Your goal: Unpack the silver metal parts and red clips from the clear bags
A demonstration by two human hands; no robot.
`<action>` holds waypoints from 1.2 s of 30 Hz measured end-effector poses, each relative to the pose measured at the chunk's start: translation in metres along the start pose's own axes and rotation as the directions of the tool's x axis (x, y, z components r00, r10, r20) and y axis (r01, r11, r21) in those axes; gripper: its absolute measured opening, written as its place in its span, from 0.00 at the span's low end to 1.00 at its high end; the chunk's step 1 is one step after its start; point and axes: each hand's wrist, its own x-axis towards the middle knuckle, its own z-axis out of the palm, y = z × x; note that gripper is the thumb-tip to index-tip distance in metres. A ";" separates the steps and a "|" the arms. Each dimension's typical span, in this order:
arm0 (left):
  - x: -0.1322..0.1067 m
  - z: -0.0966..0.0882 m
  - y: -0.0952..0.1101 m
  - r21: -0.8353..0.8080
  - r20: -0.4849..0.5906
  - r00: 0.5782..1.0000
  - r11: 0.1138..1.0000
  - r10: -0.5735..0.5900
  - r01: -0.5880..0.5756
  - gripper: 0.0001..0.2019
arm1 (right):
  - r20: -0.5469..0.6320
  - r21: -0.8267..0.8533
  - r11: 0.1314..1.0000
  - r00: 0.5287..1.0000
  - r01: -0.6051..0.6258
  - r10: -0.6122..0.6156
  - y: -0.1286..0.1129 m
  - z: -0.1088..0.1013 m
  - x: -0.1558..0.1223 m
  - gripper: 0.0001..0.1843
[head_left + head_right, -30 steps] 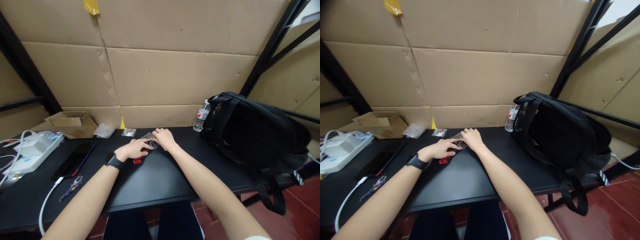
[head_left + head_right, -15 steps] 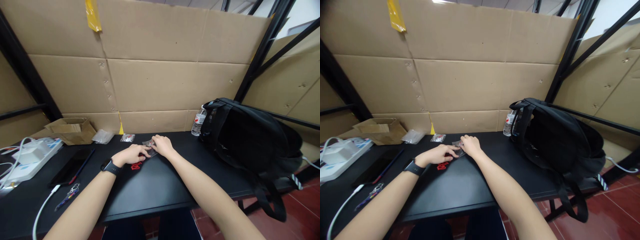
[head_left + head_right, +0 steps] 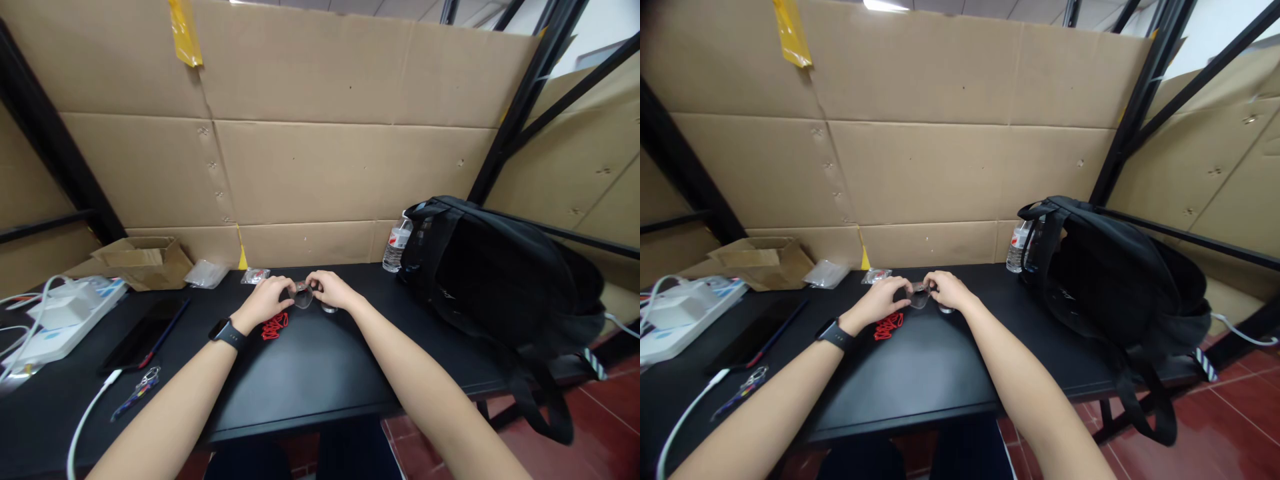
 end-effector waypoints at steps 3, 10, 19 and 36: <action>0.001 -0.001 0.003 0.047 -0.016 1.000 0.999 -0.006 0.007 0.02 | 0.022 -0.004 1.000 1.000 0.019 -0.019 0.000 0.002 0.001 0.14; 0.001 -0.007 -0.002 -0.039 -0.045 0.988 0.988 -0.150 0.149 0.05 | -0.043 0.086 0.996 0.998 -0.038 0.042 -0.007 -0.002 0.003 0.02; 0.004 -0.002 -0.002 -0.270 -0.073 0.904 0.881 -0.422 0.389 0.16 | -0.097 0.375 0.907 0.964 -0.194 0.247 -0.012 0.006 0.002 0.19; -0.002 0.010 0.008 0.078 0.079 0.970 0.971 -0.232 0.226 0.12 | 0.070 -0.209 0.977 0.996 -0.039 0.055 -0.024 0.011 0.001 0.10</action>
